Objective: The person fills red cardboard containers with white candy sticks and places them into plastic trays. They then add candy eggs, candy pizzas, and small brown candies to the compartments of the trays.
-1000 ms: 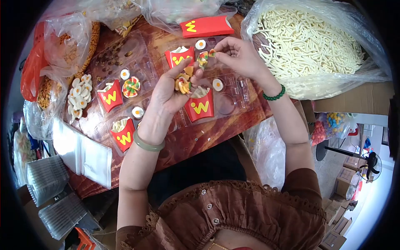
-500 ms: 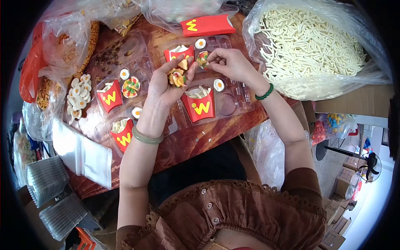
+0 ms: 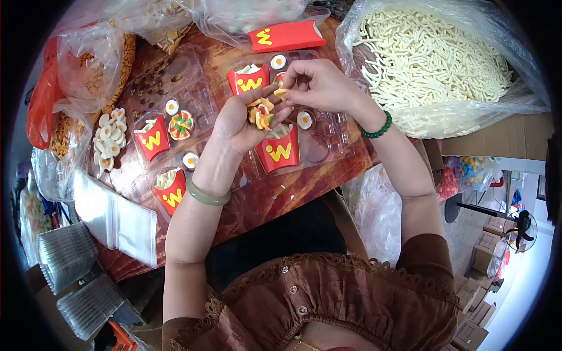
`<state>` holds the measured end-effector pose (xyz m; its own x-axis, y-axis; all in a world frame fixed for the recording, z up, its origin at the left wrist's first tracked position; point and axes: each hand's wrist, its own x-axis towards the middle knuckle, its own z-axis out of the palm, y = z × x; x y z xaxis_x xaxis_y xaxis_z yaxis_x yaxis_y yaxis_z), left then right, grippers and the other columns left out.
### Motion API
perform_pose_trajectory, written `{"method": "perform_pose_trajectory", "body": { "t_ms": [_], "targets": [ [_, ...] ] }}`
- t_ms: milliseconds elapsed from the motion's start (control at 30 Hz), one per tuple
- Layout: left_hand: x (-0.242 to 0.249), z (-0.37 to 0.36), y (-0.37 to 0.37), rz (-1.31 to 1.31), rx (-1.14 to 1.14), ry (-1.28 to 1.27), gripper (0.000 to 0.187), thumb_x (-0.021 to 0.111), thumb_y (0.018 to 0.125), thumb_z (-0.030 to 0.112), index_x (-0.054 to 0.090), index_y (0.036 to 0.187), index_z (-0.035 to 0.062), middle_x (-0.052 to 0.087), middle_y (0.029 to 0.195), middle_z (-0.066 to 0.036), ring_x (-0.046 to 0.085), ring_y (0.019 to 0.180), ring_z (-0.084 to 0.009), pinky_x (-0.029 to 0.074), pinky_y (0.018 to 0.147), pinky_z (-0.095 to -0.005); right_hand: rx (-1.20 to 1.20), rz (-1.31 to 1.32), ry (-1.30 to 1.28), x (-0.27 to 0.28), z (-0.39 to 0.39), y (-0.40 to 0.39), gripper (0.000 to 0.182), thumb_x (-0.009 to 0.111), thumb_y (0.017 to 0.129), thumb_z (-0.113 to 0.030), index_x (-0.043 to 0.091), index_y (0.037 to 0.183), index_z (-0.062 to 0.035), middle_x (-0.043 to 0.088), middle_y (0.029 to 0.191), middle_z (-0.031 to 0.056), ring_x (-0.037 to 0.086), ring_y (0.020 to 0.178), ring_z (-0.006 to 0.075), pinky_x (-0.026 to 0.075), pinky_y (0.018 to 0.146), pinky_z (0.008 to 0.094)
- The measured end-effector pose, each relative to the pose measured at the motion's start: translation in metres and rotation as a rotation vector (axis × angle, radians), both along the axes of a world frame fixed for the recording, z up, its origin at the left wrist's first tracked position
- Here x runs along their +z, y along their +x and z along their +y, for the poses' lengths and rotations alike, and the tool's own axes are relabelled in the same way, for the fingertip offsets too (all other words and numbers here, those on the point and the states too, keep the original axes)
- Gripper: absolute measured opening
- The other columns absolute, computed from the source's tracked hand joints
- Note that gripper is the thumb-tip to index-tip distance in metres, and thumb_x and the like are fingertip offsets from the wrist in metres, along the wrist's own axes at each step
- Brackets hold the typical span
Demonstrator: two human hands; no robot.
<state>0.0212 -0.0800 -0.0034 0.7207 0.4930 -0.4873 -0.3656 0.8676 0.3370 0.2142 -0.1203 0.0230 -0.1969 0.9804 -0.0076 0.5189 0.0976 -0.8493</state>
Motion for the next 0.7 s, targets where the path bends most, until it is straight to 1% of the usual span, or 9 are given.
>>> {"method": "perform_pose_trajectory", "body": {
  "t_ms": [67, 133, 167, 200, 267, 333, 500, 567, 700],
  "targets": [
    [0.002, 0.001, -0.001, -0.084, 0.012, -0.042, 0.036, 0.031, 0.099, 0.016, 0.037, 0.126, -0.0075, 0.052, 0.118, -0.024, 0.055, 0.108, -0.0376, 0.053, 0.088, -0.0426, -0.02, 0.104, 0.03, 0.002, -0.003, 0.006, 0.014, 0.067, 0.082, -0.011, 0.065, 0.093, -0.0035, 0.061, 0.077, 0.0002, 0.052, 0.064, 0.0047, 0.043, 0.056, 0.0221],
    [-0.003, 0.004, -0.005, -0.233, 0.037, -0.128, 0.037, 0.032, 0.098, 0.015, 0.033, 0.126, -0.0096, 0.046, 0.125, -0.027, 0.049, 0.115, -0.0434, 0.051, 0.092, -0.0449, -0.119, -0.128, 0.143, 0.011, -0.002, 0.014, 0.013, 0.067, 0.079, -0.006, 0.063, 0.091, -0.0029, 0.062, 0.079, 0.0008, 0.055, 0.066, 0.0043, 0.045, 0.058, 0.0214],
    [-0.004, 0.006, -0.007, -0.233, 0.036, -0.128, 0.037, 0.032, 0.098, 0.015, 0.033, 0.126, -0.0096, 0.046, 0.125, -0.027, 0.049, 0.115, -0.0434, 0.051, 0.092, -0.0449, -0.054, -0.175, 0.245, 0.001, 0.0, 0.021, 0.012, 0.066, 0.078, -0.003, 0.062, 0.09, -0.0027, 0.063, 0.083, 0.0034, 0.059, 0.069, 0.0097, 0.047, 0.063, 0.0247],
    [-0.005, 0.007, -0.008, -0.233, 0.047, -0.124, 0.037, 0.032, 0.098, 0.015, 0.033, 0.126, -0.0097, 0.045, 0.126, -0.027, 0.048, 0.116, -0.0433, 0.051, 0.091, -0.0447, -0.056, -0.176, 0.246, -0.011, 0.002, 0.026, 0.012, 0.066, 0.078, -0.003, 0.062, 0.09, -0.0027, 0.063, 0.083, 0.0034, 0.059, 0.069, 0.0097, 0.047, 0.063, 0.0247],
    [-0.005, 0.008, -0.008, -0.234, 0.061, -0.119, 0.037, 0.032, 0.098, 0.015, 0.033, 0.126, -0.0098, 0.045, 0.126, -0.027, 0.048, 0.116, -0.0432, 0.052, 0.091, -0.0446, 0.08, -0.248, 0.398, -0.032, 0.005, 0.035, 0.01, 0.063, 0.08, -0.003, 0.061, 0.089, -0.0026, 0.062, 0.087, 0.0068, 0.061, 0.078, 0.018, 0.048, 0.069, 0.0292],
    [-0.003, 0.008, -0.007, -0.131, 0.113, -0.099, 0.041, 0.028, 0.098, 0.014, 0.033, 0.131, -0.0103, 0.04, 0.133, -0.028, 0.04, 0.124, -0.0433, 0.044, 0.1, -0.045, 0.111, -0.257, 0.405, -0.036, 0.005, 0.036, 0.009, 0.062, 0.08, -0.003, 0.06, 0.089, -0.0024, 0.061, 0.089, 0.0077, 0.06, 0.082, 0.0206, 0.048, 0.072, 0.0313],
    [-0.002, 0.009, -0.007, -0.069, 0.151, -0.113, 0.038, 0.03, 0.098, 0.012, 0.035, 0.128, -0.0105, 0.041, 0.132, -0.027, 0.041, 0.124, -0.0427, 0.043, 0.101, -0.0465, 0.186, -0.408, 0.484, -0.035, 0.006, 0.04, 0.01, 0.059, 0.08, -0.002, 0.057, 0.09, -0.0022, 0.058, 0.09, 0.0093, 0.058, 0.087, 0.0241, 0.047, 0.075, 0.0339],
    [-0.004, 0.01, -0.005, -0.089, 0.149, -0.125, 0.037, 0.031, 0.097, 0.012, 0.036, 0.127, -0.0105, 0.041, 0.132, -0.027, 0.041, 0.124, -0.0425, 0.043, 0.101, -0.0469, 0.097, -0.383, 0.318, -0.029, 0.0, 0.034, 0.012, 0.058, 0.081, -0.003, 0.058, 0.092, -0.0026, 0.058, 0.089, 0.0101, 0.057, 0.086, 0.0256, 0.047, 0.075, 0.0349],
    [-0.008, 0.01, -0.005, -0.073, 0.165, -0.142, 0.037, 0.032, 0.098, 0.012, 0.037, 0.126, -0.0101, 0.041, 0.132, -0.027, 0.04, 0.124, -0.0427, 0.043, 0.101, -0.0465, 0.022, -0.342, 0.336, -0.038, 0.001, 0.031, 0.011, 0.06, 0.081, -0.005, 0.059, 0.092, -0.0032, 0.059, 0.088, 0.0102, 0.057, 0.084, 0.0255, 0.047, 0.074, 0.0344]
  ]
}}
